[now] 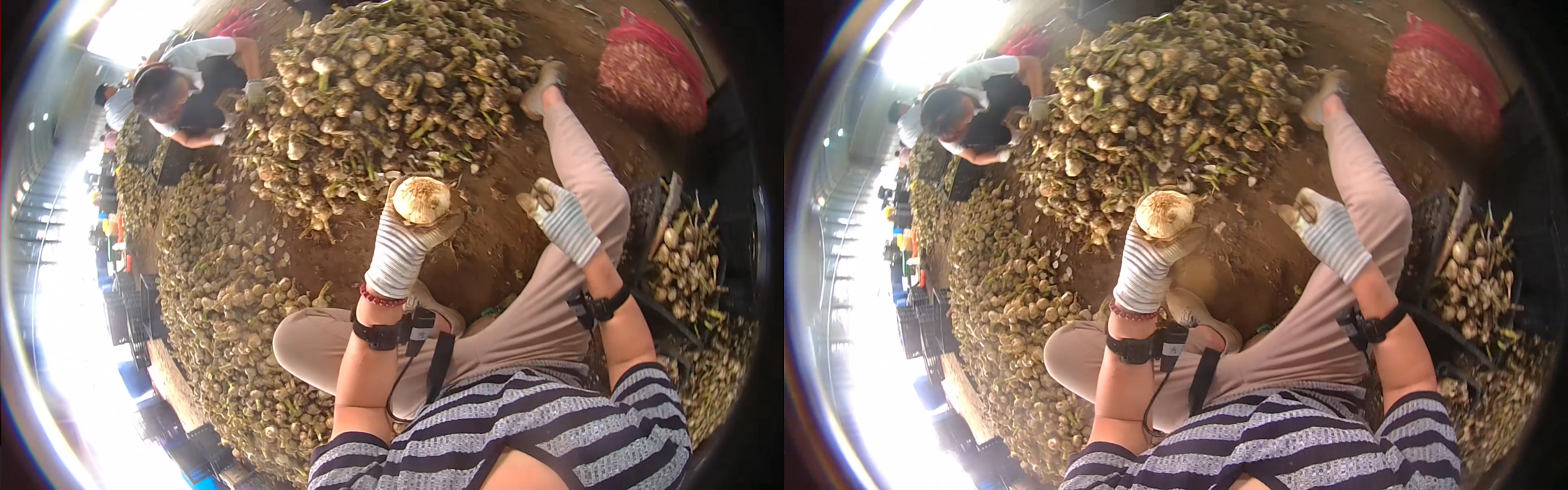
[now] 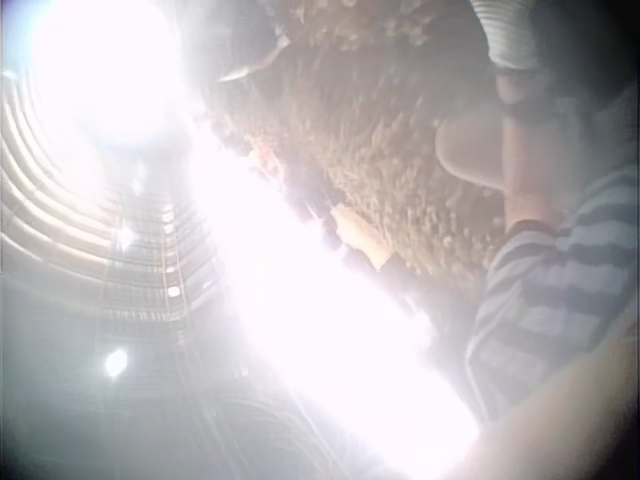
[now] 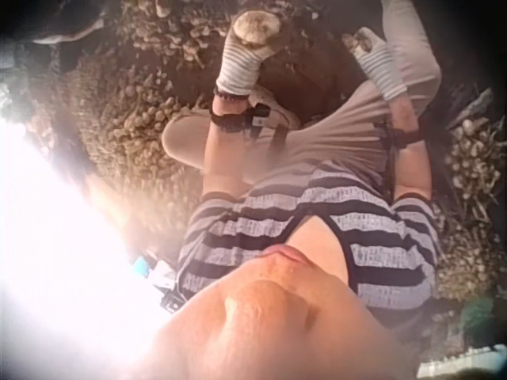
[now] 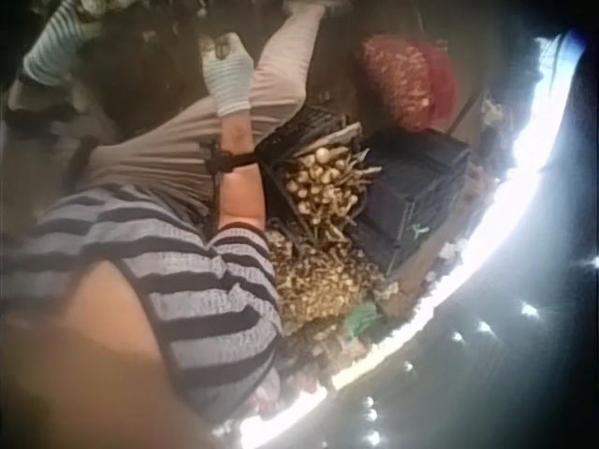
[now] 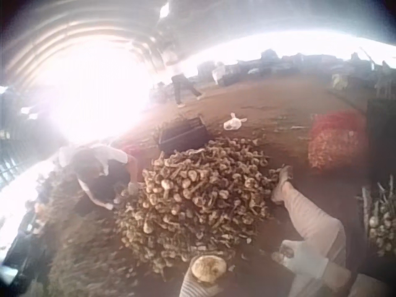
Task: The person clears debris from the ground by hand, then picks up garlic bulbs one at a time, trims the roots and stems with a knife, and places them into a crate.
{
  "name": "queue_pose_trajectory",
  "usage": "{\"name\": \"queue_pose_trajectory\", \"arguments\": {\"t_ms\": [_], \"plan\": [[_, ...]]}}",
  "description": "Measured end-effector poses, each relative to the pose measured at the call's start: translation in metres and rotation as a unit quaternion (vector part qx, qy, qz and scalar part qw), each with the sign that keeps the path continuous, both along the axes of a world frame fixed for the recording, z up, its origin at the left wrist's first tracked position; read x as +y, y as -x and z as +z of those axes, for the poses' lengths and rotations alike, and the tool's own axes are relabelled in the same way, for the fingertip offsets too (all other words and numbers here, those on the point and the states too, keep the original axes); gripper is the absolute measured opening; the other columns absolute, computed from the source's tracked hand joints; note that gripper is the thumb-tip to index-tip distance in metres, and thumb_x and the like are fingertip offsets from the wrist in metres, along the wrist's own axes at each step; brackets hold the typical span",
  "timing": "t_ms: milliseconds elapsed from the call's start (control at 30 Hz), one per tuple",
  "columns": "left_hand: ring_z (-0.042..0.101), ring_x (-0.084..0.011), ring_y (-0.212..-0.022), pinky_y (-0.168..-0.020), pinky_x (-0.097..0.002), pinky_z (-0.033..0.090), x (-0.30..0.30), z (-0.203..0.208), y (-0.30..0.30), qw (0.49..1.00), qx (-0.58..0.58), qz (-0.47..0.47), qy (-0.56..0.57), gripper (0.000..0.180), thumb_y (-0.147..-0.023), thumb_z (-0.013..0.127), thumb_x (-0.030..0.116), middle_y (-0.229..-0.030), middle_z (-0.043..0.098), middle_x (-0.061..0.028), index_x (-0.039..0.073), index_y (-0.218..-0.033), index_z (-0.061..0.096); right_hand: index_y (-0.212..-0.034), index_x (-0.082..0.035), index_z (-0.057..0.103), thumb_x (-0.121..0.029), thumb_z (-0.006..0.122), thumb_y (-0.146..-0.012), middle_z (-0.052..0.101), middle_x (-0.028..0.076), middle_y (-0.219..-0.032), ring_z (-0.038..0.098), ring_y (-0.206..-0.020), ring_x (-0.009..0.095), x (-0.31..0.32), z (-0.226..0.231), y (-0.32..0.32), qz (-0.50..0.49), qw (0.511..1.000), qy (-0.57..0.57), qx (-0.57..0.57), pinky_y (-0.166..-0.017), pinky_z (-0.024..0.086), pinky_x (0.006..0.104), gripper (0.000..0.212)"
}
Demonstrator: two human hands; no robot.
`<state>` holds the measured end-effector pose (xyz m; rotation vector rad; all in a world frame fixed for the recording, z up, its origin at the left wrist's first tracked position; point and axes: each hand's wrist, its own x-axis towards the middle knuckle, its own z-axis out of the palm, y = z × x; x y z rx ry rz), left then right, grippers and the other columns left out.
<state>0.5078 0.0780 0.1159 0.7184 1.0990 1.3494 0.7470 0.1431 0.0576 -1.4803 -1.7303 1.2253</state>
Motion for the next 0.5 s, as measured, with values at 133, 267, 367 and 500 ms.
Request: {"name": "queue_pose_trajectory", "arguments": {"t_ms": [133,267,367,500], "plan": [[0.06,-0.0137,-0.093,-0.081,-0.0275,0.051,-0.009,-0.003,-0.011,0.983,0.175,-0.06,-0.012,0.064,-0.066,0.081,0.005,-0.102,0.062,-0.0057,0.006,-0.118,0.043,-0.075,-0.004,0.057,-0.019,0.067,-0.078,0.052,0.015,-0.057,0.058,-0.053,0.026,-0.028,0.059,0.023,0.096,0.976,-0.195,-0.004,-0.052,0.046,0.0345,0.019],[0.061,-0.0206,-0.092,-0.086,-0.0341,0.048,-0.018,-0.009,-0.01,0.847,0.501,-0.146,-0.104,0.059,-0.067,0.079,0.023,-0.099,0.064,-0.007,0.005,-0.114,0.049,-0.079,-0.004,0.061,-0.018,0.067,-0.07,0.061,0.015,-0.066,0.062,-0.062,0.032,-0.04,0.072,0.039,0.116,0.951,-0.283,-0.036,-0.055,0.049,0.0389,0.018],[0.06,-0.0212,-0.095,-0.089,-0.0347,0.046,-0.021,-0.008,-0.013,0.864,0.481,-0.143,-0.034,0.061,-0.065,0.08,0.027,-0.099,0.065,-0.0063,0.004,-0.113,0.051,-0.082,-0.004,0.064,-0.02,0.068,-0.069,0.063,0.015,-0.071,0.062,-0.065,0.033,-0.039,0.071,0.041,0.142,0.949,-0.278,-0.048,-0.058,0.05,0.0387,0.021],[0.06,-0.0203,-0.095,-0.088,-0.0329,0.047,-0.026,-0.011,-0.016,0.918,0.375,-0.131,0.011,0.062,-0.064,0.081,0.021,-0.099,0.064,-0.0059,0.003,-0.114,0.048,-0.079,-0.005,0.062,-0.019,0.067,-0.068,0.062,0.014,-0.071,0.062,-0.067,0.033,-0.03,0.041,0.039,0.142,0.953,-0.262,-0.061,-0.058,0.049,0.0384,0.018]]}}
